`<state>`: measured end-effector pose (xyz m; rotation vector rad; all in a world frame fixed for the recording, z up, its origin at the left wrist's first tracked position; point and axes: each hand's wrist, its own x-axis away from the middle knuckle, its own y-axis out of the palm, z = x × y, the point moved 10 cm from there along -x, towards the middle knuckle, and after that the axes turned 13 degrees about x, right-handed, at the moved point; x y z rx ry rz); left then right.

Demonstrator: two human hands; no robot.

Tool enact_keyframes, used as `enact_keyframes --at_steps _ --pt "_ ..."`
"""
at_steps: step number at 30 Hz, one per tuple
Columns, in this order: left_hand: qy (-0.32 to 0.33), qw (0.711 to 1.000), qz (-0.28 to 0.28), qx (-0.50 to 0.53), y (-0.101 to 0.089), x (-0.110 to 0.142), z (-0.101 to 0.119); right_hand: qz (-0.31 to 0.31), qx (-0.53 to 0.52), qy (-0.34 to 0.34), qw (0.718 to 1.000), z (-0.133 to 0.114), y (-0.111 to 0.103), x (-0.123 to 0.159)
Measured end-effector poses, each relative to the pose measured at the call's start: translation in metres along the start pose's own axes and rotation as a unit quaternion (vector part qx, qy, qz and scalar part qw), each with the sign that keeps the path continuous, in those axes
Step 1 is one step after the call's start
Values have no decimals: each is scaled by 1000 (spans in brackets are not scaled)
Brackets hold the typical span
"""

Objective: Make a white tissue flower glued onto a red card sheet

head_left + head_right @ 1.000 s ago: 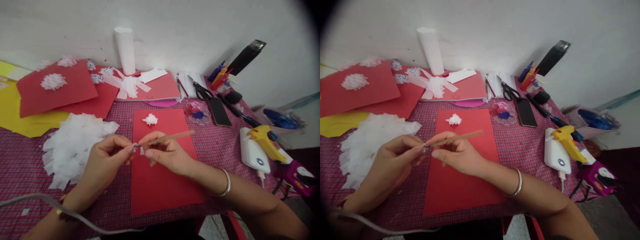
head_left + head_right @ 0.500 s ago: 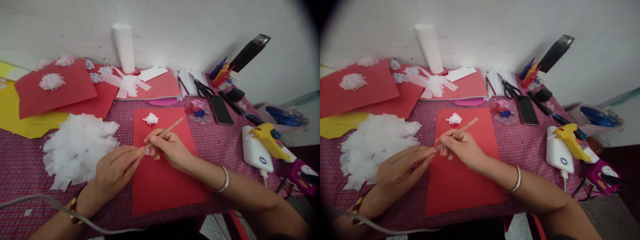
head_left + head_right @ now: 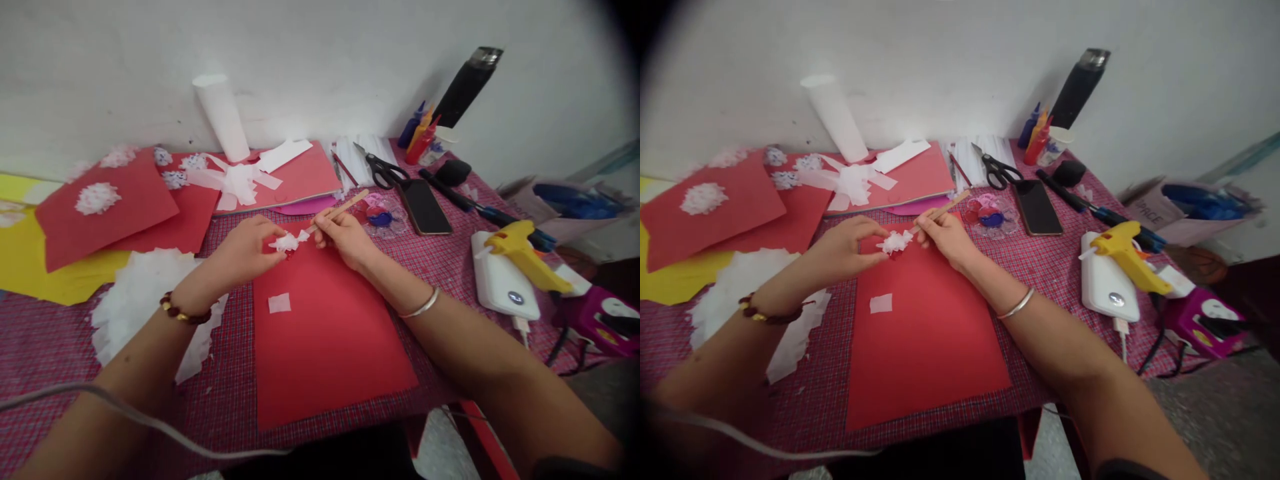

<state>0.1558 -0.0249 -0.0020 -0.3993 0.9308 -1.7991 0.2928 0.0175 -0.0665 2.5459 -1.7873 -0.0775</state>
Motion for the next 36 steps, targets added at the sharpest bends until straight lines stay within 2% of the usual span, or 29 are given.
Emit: enact_keyframes --at_steps 3,7,10,15,24,31,33,36 --pt "22 999 -32 -18 19 -14 -3 -17 10 -21 1000 0 4 0" --pt "-26 999 -33 -25 28 -22 -15 -21 37 -42 998 0 5 -1" --pt "-86 995 -32 44 30 -25 -28 -32 71 -57 995 0 8 -2" --pt "-163 971 -32 174 34 -23 -46 -74 141 -82 984 -6 22 -1" --pt "-149 963 -28 222 36 -23 -54 -72 252 -116 958 -11 35 -4" --pt "-119 976 -9 185 30 -25 -52 -61 357 -147 920 -13 40 -1" --pt "-124 973 -5 194 30 -24 -52 -60 338 -146 928 -13 40 0" --pt "-145 958 -7 247 36 -22 -54 -15 228 -112 967 -10 26 -3"
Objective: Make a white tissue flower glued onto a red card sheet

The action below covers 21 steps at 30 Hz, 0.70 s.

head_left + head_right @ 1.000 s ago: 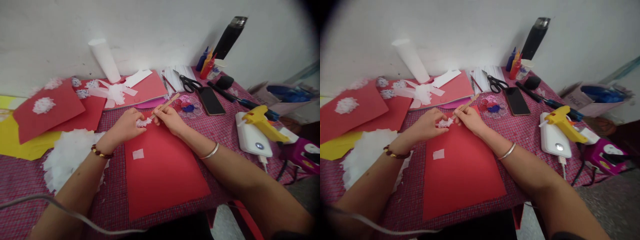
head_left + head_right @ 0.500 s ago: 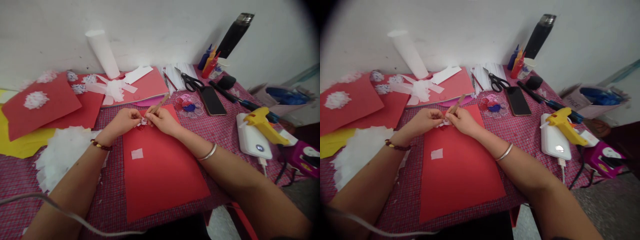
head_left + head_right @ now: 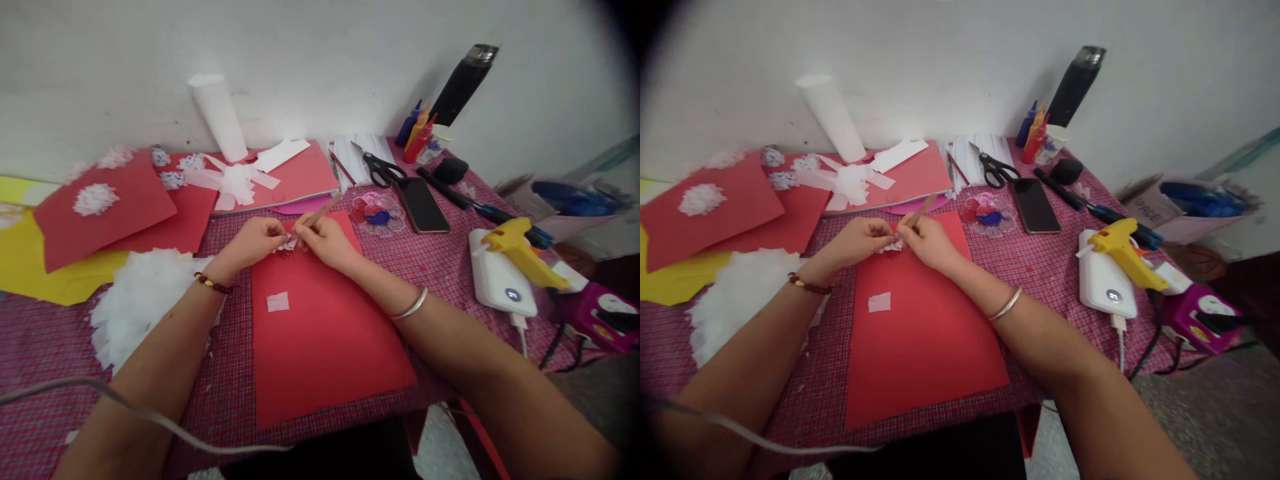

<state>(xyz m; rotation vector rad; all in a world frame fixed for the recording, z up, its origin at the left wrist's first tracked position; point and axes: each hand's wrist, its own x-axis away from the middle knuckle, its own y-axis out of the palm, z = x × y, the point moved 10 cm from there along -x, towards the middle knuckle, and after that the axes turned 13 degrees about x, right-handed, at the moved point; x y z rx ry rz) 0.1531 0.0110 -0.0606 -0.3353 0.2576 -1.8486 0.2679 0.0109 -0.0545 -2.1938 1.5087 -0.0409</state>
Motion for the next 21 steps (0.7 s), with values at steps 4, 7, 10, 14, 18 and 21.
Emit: enact_keyframes --at_steps 4,7,10,14,18,21 --pt "-6 1000 9 8 -2 2 -1 92 -156 103 978 25 -21 4" --pt "23 997 55 -42 -17 17 15 80 -192 132 969 32 -20 7" --pt "37 983 77 -164 -23 48 35 66 -198 114 971 28 -17 6" --pt "-23 965 -23 -261 5 91 27 54 -189 109 974 25 -14 6" --pt "-65 960 -3 -273 15 112 9 56 -186 110 975 23 -15 9" --pt "-73 970 5 -230 19 113 0 48 -190 93 976 15 -11 14"
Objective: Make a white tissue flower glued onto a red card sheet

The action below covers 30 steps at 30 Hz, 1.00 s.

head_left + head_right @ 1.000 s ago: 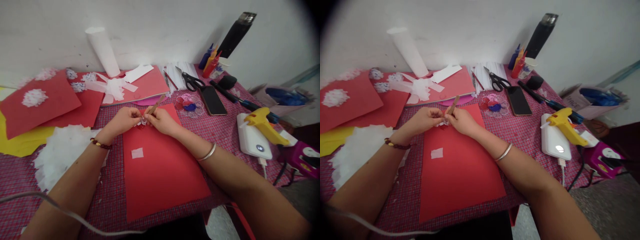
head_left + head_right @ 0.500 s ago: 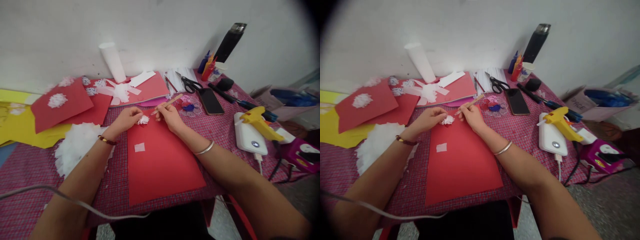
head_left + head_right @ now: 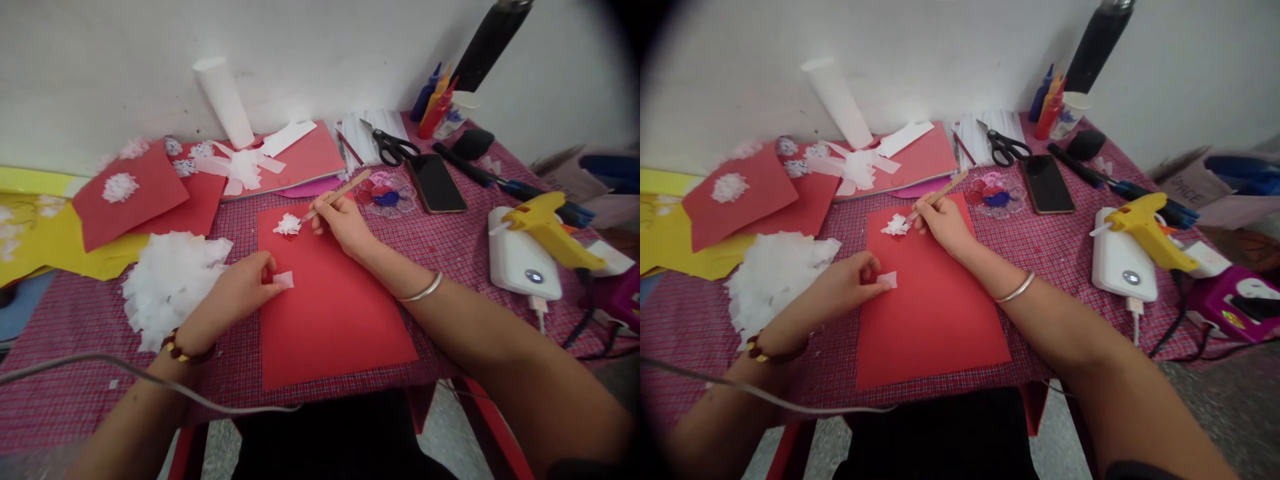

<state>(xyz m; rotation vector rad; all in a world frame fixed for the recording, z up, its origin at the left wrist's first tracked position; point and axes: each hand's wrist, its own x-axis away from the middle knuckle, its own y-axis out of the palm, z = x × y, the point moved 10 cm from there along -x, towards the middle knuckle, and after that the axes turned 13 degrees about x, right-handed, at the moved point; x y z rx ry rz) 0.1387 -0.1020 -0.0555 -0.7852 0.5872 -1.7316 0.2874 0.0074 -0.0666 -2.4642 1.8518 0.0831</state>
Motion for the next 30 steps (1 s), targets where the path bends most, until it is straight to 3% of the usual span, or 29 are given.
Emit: enact_keyframes --at_steps 4,9,13,16,19,22,25,30 --pt "23 996 14 91 3 -1 2 -29 -4 -20 999 -8 14 12" --pt "17 967 57 248 -7 3 -8 -78 -16 -47 996 -19 33 29" --pt "11 983 35 181 -5 5 -11 -108 16 -54 993 -22 42 37" --pt "48 994 21 93 -2 6 -3 -111 24 -54 992 -22 43 37" --pt "65 989 45 123 -7 5 -1 -111 12 -57 992 -24 43 38" --pt "46 964 97 242 -19 6 -8 -119 -9 -55 991 -27 46 40" --pt "31 921 140 363 -28 9 -16 -128 -16 -43 991 -28 49 44" --pt "30 886 180 426 -31 13 -16 -138 -8 -51 989 -35 54 50"
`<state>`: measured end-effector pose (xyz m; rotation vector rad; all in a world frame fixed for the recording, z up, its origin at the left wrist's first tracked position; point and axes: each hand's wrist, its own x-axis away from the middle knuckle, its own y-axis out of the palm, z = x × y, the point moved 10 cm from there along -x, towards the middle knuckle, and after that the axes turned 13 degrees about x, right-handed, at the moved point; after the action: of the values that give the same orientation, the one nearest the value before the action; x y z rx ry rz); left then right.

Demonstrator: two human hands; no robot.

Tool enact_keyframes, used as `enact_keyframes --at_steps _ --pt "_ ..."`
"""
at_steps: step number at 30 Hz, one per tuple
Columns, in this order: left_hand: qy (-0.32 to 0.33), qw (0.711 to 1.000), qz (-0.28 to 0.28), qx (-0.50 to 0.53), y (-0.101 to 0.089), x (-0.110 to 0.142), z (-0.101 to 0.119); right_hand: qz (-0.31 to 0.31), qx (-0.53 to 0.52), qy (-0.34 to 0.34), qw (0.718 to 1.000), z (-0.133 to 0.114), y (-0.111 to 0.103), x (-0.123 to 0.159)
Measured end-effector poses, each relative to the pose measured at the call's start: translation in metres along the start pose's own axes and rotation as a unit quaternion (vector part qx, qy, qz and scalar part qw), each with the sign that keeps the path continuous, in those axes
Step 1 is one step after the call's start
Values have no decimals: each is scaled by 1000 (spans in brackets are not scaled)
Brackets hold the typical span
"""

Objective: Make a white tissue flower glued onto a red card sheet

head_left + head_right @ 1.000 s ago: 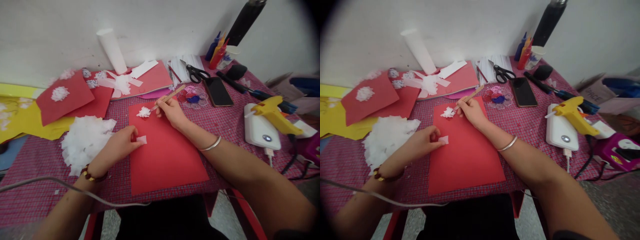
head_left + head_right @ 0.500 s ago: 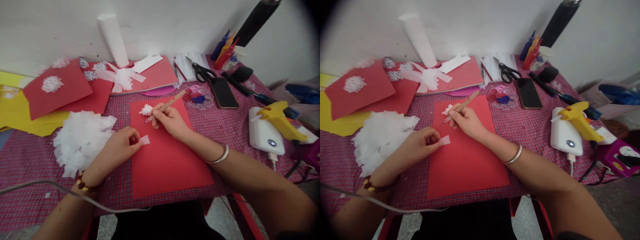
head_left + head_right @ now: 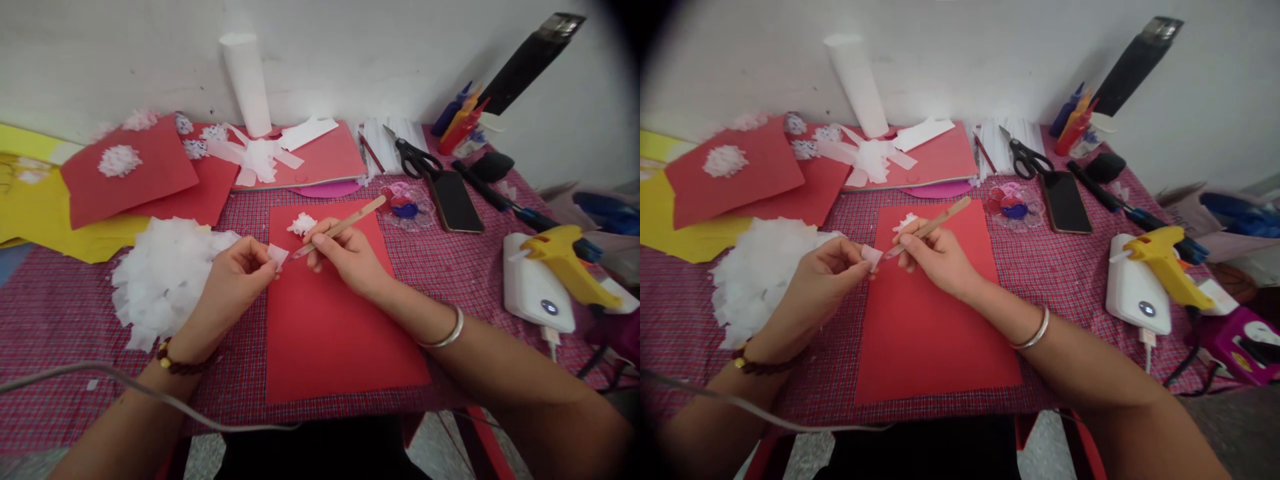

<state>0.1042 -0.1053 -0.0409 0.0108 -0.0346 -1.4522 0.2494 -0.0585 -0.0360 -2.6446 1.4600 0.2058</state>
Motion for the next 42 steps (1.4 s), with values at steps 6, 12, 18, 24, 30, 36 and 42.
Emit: enact_keyframes --at_steps 6,12,18,24,30,36,42 --pt "-9 999 -18 48 11 0 -4 -8 32 -20 999 -6 8 2" --pt "2 1000 -19 24 14 1 -4 -20 55 -15 998 -3 13 1" --pt "17 1000 -4 11 12 5 3 -7 67 -8 998 -1 8 2" --pt "53 992 15 111 6 10 13 29 -11 -2 1000 0 -1 -1" --pt "-78 961 51 259 9 5 -16 15 -109 44 993 8 7 1" --pt "-60 963 53 258 9 6 -14 9 -124 48 991 4 13 4" --pt "164 986 37 -16 10 22 35 58 -88 73 992 7 9 8"
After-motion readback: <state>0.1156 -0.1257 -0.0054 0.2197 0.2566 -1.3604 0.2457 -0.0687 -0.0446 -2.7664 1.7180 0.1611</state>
